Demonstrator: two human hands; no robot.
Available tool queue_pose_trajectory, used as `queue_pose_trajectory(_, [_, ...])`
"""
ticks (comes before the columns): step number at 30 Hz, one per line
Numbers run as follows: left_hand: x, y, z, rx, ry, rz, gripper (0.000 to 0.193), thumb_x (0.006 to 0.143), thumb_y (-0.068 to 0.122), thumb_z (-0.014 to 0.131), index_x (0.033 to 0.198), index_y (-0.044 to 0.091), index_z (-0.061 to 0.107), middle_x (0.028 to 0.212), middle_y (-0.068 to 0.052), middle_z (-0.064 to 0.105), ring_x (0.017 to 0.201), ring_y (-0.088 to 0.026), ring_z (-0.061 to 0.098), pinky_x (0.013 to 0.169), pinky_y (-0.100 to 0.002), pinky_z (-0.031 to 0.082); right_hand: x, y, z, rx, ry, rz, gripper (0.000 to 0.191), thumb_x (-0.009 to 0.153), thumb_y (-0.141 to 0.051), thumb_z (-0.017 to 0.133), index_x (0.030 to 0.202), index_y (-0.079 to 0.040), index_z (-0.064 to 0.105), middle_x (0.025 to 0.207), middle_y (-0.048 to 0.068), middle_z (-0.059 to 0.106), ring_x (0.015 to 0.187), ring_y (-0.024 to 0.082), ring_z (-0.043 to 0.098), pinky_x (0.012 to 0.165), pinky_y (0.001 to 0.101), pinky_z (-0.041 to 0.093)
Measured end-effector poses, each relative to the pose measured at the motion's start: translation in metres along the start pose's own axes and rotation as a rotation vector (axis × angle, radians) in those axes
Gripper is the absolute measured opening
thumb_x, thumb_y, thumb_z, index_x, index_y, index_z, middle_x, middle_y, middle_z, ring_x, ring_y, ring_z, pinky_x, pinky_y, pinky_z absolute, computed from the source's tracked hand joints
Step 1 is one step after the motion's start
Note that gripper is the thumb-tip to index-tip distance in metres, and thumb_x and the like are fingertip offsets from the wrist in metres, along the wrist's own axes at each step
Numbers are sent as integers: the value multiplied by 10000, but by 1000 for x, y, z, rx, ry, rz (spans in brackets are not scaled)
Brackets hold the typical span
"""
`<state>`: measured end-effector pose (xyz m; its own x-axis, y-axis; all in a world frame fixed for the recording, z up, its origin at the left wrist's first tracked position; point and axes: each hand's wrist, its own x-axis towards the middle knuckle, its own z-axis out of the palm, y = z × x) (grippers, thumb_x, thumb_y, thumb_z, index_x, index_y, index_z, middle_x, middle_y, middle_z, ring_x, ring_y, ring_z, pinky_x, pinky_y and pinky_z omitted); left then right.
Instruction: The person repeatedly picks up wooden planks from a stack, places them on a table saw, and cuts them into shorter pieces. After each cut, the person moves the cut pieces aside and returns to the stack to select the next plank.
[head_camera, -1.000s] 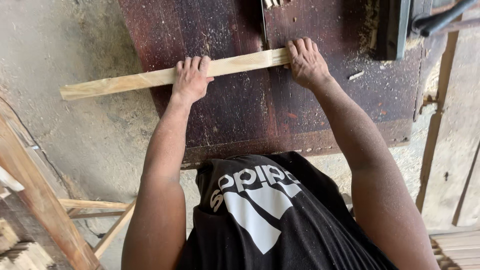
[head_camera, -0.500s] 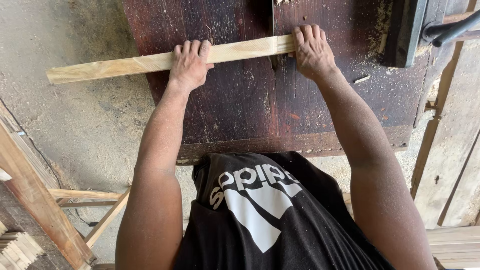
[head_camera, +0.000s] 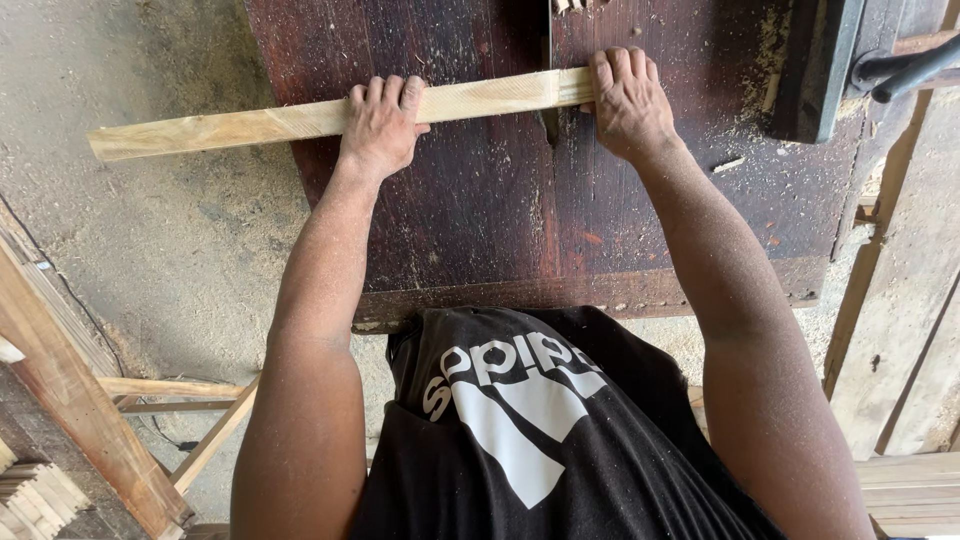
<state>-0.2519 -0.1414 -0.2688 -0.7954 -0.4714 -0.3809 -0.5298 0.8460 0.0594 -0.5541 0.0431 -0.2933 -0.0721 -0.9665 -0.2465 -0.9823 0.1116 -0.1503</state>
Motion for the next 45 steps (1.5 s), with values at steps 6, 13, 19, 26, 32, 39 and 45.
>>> queue_pose_trajectory(6, [2,0,0,-1,-16,-10,722,1013,457,639,1535,34,373,1289,-223,534,1152,-341,540,1008,-551,420,4,0,-1,19,15,7,645,1094,-336,602,1541,56,353,1336,241,481,1282,373,455,1109,497,402])
queue_pose_trajectory(13, [7,-4,1,17,38,1,747,994,481,652,1524,27,385,1282,-225,540,1157,-346,540,1015,-554,415,11,2,-4,1,52,-1,657,1092,-338,605,1551,59,353,1345,236,481,1288,362,453,1107,482,404])
queue_pose_trajectory(19, [13,-10,-3,32,49,-2,755,1003,483,658,1539,24,389,1286,-232,539,1162,-348,538,1004,-553,419,19,2,-10,7,35,10,665,1089,-340,603,1554,65,354,1344,240,481,1271,358,456,1097,480,403])
queue_pose_trajectory(26, [16,-11,-5,7,65,-15,723,1001,469,667,1528,49,405,1282,-216,540,1187,-341,531,1032,-565,395,22,4,-13,6,57,-6,659,1116,-341,602,1568,68,349,1345,233,487,1267,351,461,1109,482,400])
queue_pose_trajectory(32, [20,-14,-7,9,67,-15,743,987,473,677,1530,43,406,1276,-226,545,1172,-352,535,1012,-570,404,25,4,-13,-10,77,2,687,1063,-337,631,1542,73,357,1340,240,481,1268,362,453,1077,481,404])
queue_pose_trajectory(39, [23,-14,-10,0,79,-35,741,976,479,688,1522,52,426,1288,-225,551,1191,-362,537,1027,-583,395,30,5,-16,-3,93,9,708,1060,-352,644,1545,71,347,1350,244,473,1285,363,440,1083,485,401])
queue_pose_trajectory(45, [28,-17,-16,-4,59,-56,756,972,481,699,1530,55,419,1290,-221,553,1178,-361,543,1024,-578,408,38,2,-24,-7,57,26,689,1094,-335,628,1585,51,337,1340,237,480,1258,349,457,1084,477,418])
